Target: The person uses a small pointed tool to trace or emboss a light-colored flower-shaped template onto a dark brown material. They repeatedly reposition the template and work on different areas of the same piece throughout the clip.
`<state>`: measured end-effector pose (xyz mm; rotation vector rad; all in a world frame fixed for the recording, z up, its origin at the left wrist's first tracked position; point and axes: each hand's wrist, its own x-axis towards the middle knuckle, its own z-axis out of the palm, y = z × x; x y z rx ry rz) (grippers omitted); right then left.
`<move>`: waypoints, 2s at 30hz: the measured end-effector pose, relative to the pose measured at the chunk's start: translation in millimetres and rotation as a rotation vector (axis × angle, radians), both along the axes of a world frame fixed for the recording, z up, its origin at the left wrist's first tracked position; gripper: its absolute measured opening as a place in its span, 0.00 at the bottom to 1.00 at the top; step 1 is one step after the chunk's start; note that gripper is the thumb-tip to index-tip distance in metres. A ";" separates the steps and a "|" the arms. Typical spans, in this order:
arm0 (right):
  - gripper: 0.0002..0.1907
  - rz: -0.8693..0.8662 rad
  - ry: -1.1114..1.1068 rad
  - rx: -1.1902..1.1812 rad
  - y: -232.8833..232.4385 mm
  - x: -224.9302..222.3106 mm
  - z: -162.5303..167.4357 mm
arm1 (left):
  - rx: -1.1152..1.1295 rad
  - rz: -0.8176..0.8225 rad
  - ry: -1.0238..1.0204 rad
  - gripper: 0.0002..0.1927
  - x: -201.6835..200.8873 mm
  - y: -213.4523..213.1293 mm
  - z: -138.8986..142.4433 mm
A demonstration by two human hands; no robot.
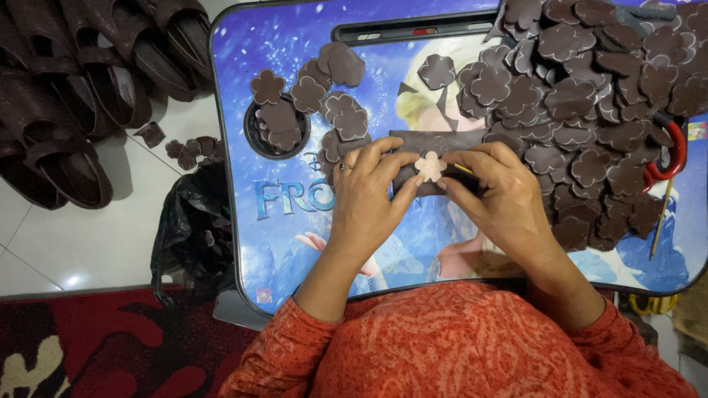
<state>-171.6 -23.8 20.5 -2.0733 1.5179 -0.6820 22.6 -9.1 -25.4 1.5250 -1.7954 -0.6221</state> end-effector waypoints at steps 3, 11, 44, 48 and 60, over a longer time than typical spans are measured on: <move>0.18 -0.017 -0.031 0.019 0.4 0.5 0.1 | -0.019 0.000 -0.009 0.14 0.3 0.1 -0.2; 0.21 -0.037 -0.073 0.015 0.9 -1.2 -3.1 | -0.023 0.005 -0.020 0.14 -1.0 0.8 -0.9; 0.11 -0.086 -0.034 -0.009 -2.5 3.8 -3.9 | -0.029 -0.001 -0.032 0.15 -2.1 0.0 0.1; 0.10 -0.083 -0.034 -0.018 -1.9 4.1 -3.5 | -0.039 0.002 -0.035 0.15 -2.4 0.7 -0.3; 0.12 -0.088 0.005 -0.039 -1.3 4.4 -7.4 | -0.087 0.015 -0.035 0.19 -2.6 0.4 2.3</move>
